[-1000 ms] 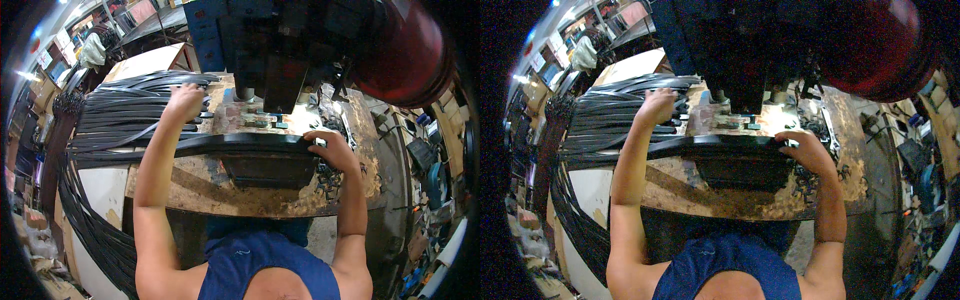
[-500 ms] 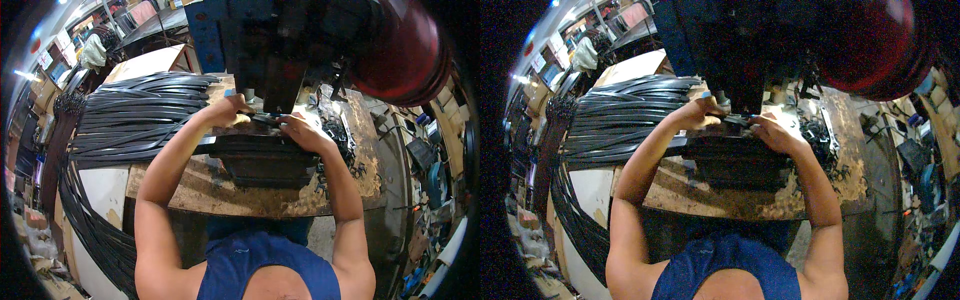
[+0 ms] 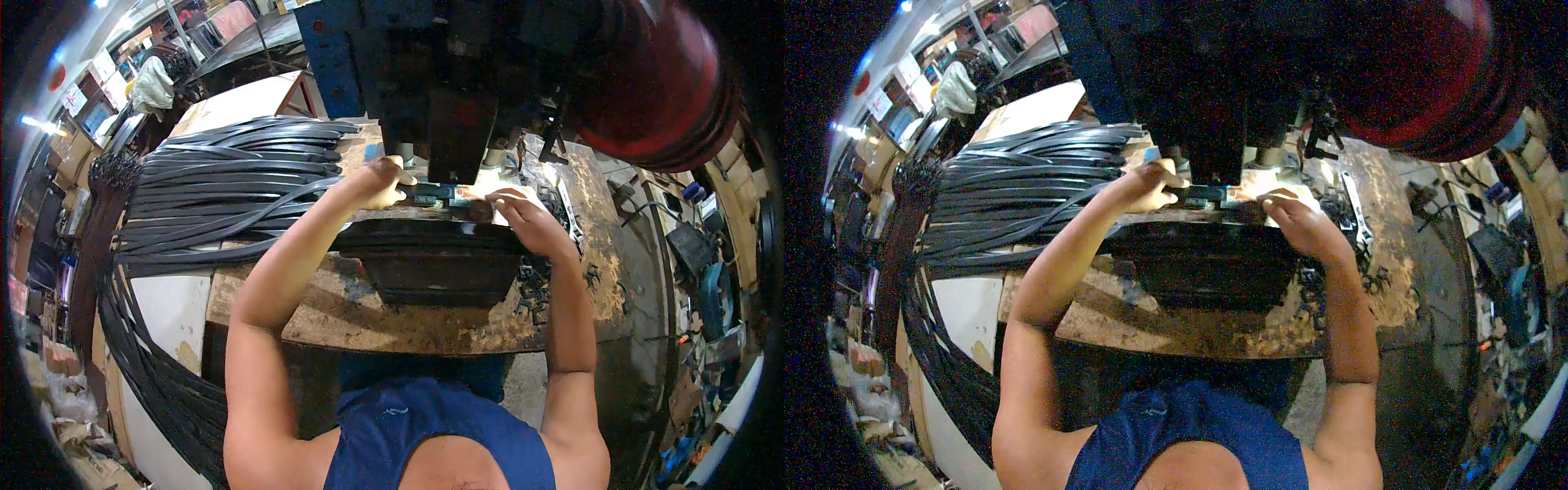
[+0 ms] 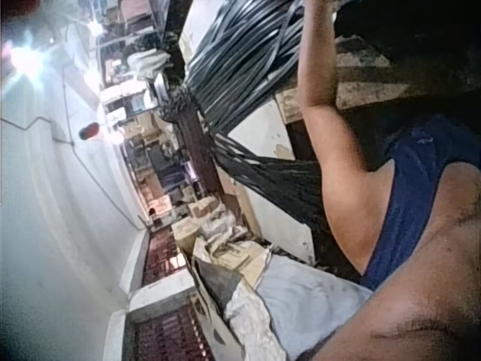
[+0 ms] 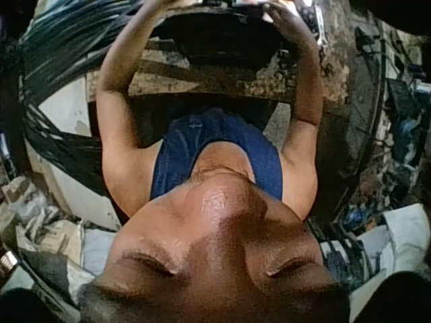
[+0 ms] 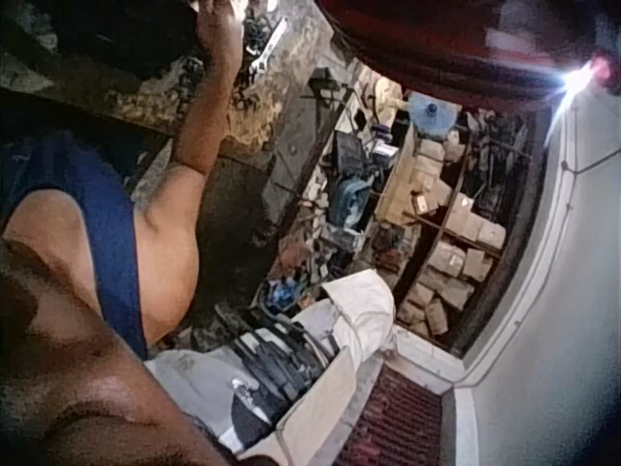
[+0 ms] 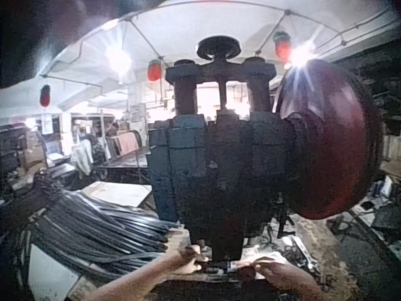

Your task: The person gathers black rubber strips, aligns them on a worktable, and feeds their ends into a cutting machine to trim them.

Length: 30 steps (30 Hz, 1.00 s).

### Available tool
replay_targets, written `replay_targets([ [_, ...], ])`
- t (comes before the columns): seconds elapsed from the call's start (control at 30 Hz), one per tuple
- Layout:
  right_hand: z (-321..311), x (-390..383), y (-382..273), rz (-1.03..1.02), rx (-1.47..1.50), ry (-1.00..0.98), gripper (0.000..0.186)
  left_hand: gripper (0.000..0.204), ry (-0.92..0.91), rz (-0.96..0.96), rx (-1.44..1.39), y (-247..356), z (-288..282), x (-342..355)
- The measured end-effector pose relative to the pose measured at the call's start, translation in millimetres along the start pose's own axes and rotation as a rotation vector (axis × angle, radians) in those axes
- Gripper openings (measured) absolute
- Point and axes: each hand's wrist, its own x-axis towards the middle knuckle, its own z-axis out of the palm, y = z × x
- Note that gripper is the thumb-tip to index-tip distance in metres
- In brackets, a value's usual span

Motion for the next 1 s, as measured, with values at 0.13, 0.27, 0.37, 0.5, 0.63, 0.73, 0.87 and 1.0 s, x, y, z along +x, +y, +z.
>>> replay_targets([
  [0.13, -1.2, 3.2, -0.8, 0.048, 0.086, 0.007, 0.038, 0.034, 0.011, 0.038, -0.03, 3.4, -1.5, 4.0],
  [0.27, -10.6, 1.7, 26.2, -0.078, 0.27, 0.239, 0.048, 0.034, -0.206, -0.078, -0.029, 9.4, -10.9, 15.9],
  [0.37, -20.3, 2.3, 36.6, -0.269, 0.431, 0.324, 0.057, 0.034, -0.12, -0.061, -0.033, 8.4, -6.7, 12.1],
  [0.5, -25.1, 2.8, 39.3, -0.095, 0.726, 0.391, 0.063, 0.034, -0.125, -0.038, -0.013, 10.1, -6.6, 13.8],
  [0.63, -26.1, 12.9, 33.9, -0.162, 0.811, 0.427, 0.061, 0.035, -0.117, -0.069, -0.07, 9.1, -6.3, 12.4],
  [0.73, -25.7, 16.9, 33.1, -0.153, 0.836, 0.413, 0.059, 0.035, -0.111, -0.048, -0.076, 11.2, -8.1, 13.0],
  [0.87, -24.7, 21.1, 39.2, -0.122, 0.733, 0.499, 0.057, 0.035, -0.099, -0.018, -0.106, 4.2, -2.5, 15.8],
  [1.0, -25.1, 27.3, 45.2, -0.026, 0.598, 0.556, 0.057, 0.034, -0.098, -0.052, -0.133, 1.3, 3.6, 16.6],
])
